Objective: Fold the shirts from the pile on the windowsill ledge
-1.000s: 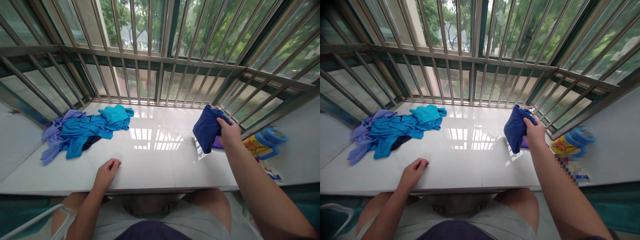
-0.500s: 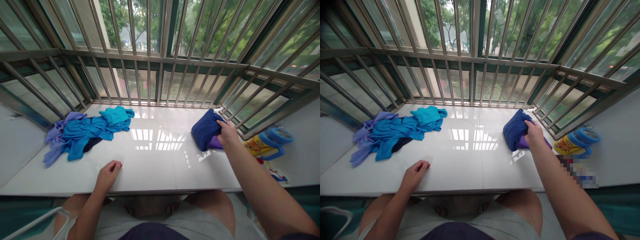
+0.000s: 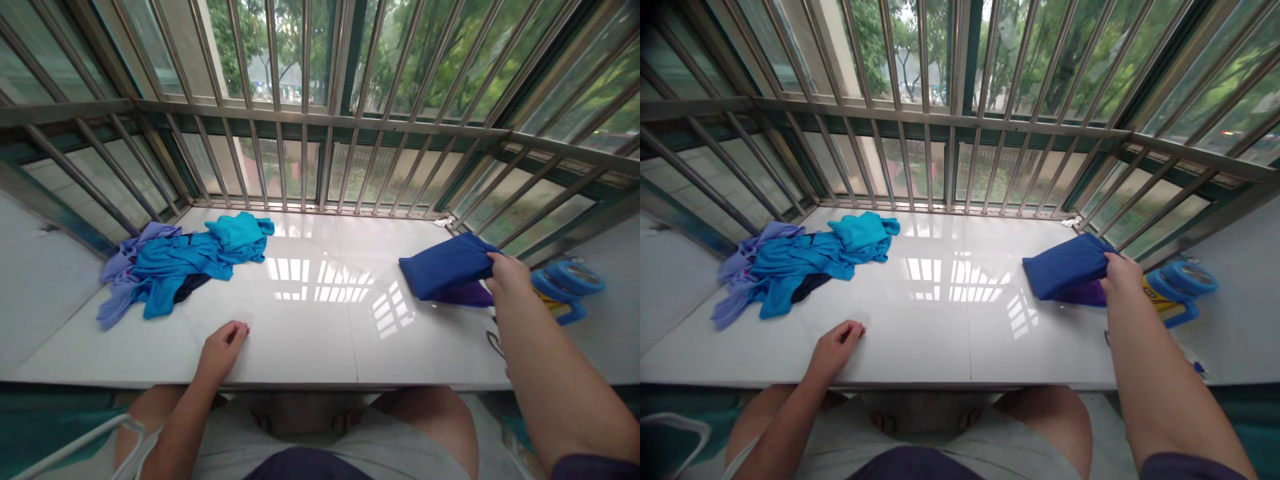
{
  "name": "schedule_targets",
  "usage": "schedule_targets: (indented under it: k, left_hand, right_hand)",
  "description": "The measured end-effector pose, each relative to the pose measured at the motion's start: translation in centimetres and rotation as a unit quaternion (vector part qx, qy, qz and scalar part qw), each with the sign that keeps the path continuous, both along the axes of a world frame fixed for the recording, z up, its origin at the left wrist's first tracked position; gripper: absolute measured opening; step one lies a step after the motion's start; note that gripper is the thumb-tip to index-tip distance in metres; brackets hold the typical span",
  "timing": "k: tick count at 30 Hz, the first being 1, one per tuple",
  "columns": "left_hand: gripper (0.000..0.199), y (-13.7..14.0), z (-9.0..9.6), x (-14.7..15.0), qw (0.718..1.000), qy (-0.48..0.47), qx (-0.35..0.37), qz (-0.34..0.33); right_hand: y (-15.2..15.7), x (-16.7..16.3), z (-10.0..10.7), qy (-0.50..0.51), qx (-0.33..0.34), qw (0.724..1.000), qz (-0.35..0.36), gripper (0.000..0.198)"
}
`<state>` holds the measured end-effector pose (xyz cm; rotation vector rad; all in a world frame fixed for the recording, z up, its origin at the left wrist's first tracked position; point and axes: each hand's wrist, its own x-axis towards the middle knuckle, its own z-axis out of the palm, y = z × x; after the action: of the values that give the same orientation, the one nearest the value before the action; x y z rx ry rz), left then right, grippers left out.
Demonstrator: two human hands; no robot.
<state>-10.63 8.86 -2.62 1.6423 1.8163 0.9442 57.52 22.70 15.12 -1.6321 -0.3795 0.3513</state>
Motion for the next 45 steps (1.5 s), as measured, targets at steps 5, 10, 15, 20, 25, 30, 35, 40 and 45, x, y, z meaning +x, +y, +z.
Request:
schedule_targets:
  k: [5,10,15,20,25,30,35,40,45]
  left_hand:
    - [0.041,0.0,-0.1,0.0,1.000,0.000,0.006,-0.004]
    - [0.040,0.0,0.0,0.1,1.000,0.003,0.004,0.000]
    - [0.041,-0.1,0.6,0.5,1.000,0.009,0.011,0.000]
    - [0.043,0.7,1.0,0.6,0.999,0.018,-0.018,0.020]
    - [0.031,5.8,2.0,-0.3,0.994,0.084,0.004,0.075]
    - [0.041,14.9,4.2,-1.8,0.986,0.136,0.040,0.087]
    - [0.074,22.6,5.7,-2.6,0.979,0.179,0.016,0.096]
    - [0.075,25.4,6.3,-2.4,0.973,0.190,-0.027,0.125]
    - [0.024,25.2,7.2,-1.2,0.974,0.176,-0.057,0.129]
  right_hand:
    - [-2.8,2.4,-2.8,-0.166,-0.260,0.951,-0.012,0.042]
    - [-2.3,-0.7,-7.2,-0.341,-0.319,0.872,0.146,0.061]
    - [-2.8,-4.6,-11.9,-0.417,-0.387,0.789,0.233,0.083]
    - [-3.5,-5.5,-12.5,-0.444,-0.437,0.745,0.239,0.094]
    - [-6.3,-9.6,-12.7,-0.521,-0.362,0.738,0.229,0.089]
    - [-14.3,-20.0,-18.2,-0.563,-0.286,0.703,0.326,0.077]
    - [-19.7,-27.1,-21.5,-0.587,-0.225,0.676,0.383,0.059]
    - [-19.7,-27.4,-21.2,-0.585,-0.193,0.701,0.359,0.053]
    - [-19.5,-27.1,-20.9,-0.581,-0.160,0.709,0.367,0.052]
